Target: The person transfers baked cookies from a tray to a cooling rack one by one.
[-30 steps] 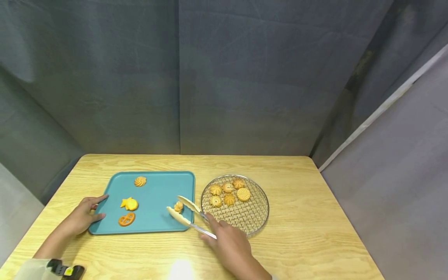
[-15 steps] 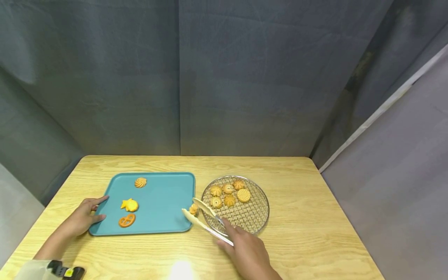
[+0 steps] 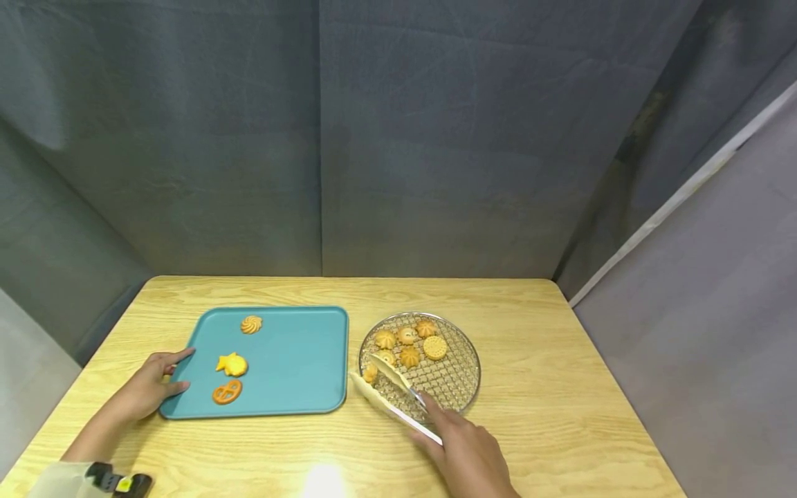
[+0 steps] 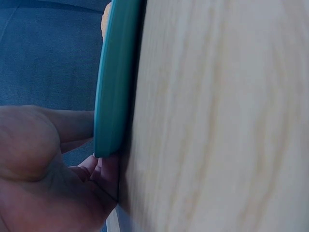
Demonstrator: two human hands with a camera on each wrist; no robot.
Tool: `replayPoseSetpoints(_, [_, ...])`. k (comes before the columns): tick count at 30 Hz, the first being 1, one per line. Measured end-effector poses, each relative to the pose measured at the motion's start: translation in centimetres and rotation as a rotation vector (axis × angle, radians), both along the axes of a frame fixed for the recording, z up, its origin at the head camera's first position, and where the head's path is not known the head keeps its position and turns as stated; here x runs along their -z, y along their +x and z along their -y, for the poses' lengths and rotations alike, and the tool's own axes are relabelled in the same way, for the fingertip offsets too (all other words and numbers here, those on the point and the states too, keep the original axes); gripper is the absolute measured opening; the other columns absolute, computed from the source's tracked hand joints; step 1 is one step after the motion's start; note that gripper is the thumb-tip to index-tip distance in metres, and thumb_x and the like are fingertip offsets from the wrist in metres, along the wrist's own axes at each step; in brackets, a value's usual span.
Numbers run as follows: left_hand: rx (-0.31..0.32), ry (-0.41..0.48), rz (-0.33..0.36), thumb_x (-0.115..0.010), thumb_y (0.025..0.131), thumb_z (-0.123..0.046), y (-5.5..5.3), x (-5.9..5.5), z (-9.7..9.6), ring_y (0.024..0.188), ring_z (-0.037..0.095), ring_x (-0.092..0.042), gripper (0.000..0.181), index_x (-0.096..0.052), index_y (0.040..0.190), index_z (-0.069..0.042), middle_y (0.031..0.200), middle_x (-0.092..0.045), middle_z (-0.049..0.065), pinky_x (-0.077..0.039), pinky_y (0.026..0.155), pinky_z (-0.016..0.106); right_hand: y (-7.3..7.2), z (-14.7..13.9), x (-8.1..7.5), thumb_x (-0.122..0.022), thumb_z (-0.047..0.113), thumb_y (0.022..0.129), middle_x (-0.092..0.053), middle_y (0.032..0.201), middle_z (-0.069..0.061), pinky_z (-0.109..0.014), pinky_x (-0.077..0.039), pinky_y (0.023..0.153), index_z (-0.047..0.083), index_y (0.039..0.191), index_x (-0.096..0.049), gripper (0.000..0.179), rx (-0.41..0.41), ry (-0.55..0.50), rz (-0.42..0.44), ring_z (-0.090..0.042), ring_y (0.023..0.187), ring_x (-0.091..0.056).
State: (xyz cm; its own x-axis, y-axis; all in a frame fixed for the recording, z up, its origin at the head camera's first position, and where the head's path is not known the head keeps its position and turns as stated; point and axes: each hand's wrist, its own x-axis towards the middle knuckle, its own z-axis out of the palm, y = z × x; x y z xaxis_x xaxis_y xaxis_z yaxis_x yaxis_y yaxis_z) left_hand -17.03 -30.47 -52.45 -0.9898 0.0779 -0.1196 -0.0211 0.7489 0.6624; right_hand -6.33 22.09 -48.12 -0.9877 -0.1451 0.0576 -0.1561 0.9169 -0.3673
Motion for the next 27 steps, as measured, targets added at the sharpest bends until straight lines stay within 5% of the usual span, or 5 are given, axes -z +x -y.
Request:
replayPoseSetpoints(9, [0.000,-0.001,-0.003,-0.064,0.097,0.002,0.0,0.0,0.0,0.123,0.052,-0.045,0.065,-0.034,0.154,0.011,0.139,-0.035,0.035,-0.050,0.095,0.060,0.5,-1.4,0.0,-0.066,0.056,0.095,-0.068,0.135,-0.013,-0.058,-0.055,0.097,0.024,0.153,-0.052,0.068,0.021,0.001,0.026,-0.039,0.115,-0.069])
replayPoseSetpoints(13, [0.004,-0.005,-0.002,-0.065,0.097,0.002,0.0,0.0,0.0,0.123,0.052,-0.045,0.065,-0.034,0.154,0.011,0.139,-0.036,0.035,-0.050,0.095,0.059,0.6,-1.7,0.1,-0.067,0.058,0.094,-0.074,0.104,0.000,-0.045,-0.060,0.081,0.026,0.151,-0.054,0.067,0.029,0.024,0.034,-0.021,0.088,-0.072])
replayPoseSetpoints(16, [0.001,-0.002,0.002,-0.065,0.097,0.002,0.0,-0.1,0.0,0.123,0.052,-0.045,0.066,-0.034,0.154,0.011,0.139,-0.035,0.035,-0.050,0.095,0.059,0.6,-2.0,0.2,-0.067,0.058,0.093,-0.061,0.081,0.014,-0.032,-0.053,0.065,0.027,0.151,-0.055,0.066,0.038,0.045,0.059,-0.007,0.067,-0.057])
replayPoseSetpoints(27, [0.005,0.000,-0.010,-0.065,0.097,0.003,0.1,-0.1,0.0,0.121,0.051,-0.047,0.064,-0.035,0.154,0.011,0.139,-0.036,0.035,-0.051,0.092,0.055,0.7,-3.1,0.0,-0.067,0.058,0.094,-0.067,0.089,0.009,-0.038,-0.056,0.065,0.026,0.150,-0.057,0.066,0.042,0.043,0.069,-0.010,0.071,-0.062])
